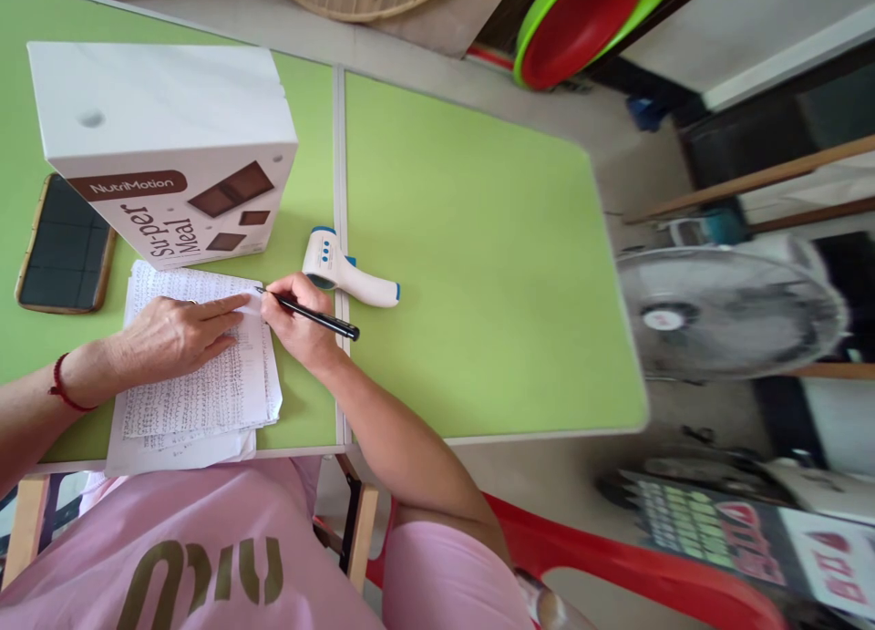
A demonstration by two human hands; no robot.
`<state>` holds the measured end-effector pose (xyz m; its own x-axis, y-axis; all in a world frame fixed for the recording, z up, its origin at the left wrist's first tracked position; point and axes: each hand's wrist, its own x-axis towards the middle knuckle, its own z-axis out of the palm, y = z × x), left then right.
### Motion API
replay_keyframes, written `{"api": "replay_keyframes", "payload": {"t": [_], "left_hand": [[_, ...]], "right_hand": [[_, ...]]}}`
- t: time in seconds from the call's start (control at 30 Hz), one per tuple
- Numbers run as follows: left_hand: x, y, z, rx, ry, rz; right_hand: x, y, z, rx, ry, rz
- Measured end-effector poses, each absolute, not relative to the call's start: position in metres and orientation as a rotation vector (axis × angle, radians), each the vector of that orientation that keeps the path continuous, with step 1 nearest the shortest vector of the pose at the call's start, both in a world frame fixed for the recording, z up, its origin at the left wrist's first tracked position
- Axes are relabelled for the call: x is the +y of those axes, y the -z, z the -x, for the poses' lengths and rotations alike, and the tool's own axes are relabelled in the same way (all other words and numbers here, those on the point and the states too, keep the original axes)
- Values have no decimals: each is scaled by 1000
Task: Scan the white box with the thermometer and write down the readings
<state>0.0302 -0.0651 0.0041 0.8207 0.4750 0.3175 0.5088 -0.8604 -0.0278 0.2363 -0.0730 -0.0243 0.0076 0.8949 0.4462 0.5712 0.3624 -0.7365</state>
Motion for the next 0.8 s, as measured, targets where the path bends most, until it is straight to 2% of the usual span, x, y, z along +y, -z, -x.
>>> {"api": "replay_keyframes", "payload": {"t": [0.8], "left_hand": [[-65,-4,-30,-787,440,2890]], "right_hand": [[-73,25,-238,-1667,-429,1340]]}}
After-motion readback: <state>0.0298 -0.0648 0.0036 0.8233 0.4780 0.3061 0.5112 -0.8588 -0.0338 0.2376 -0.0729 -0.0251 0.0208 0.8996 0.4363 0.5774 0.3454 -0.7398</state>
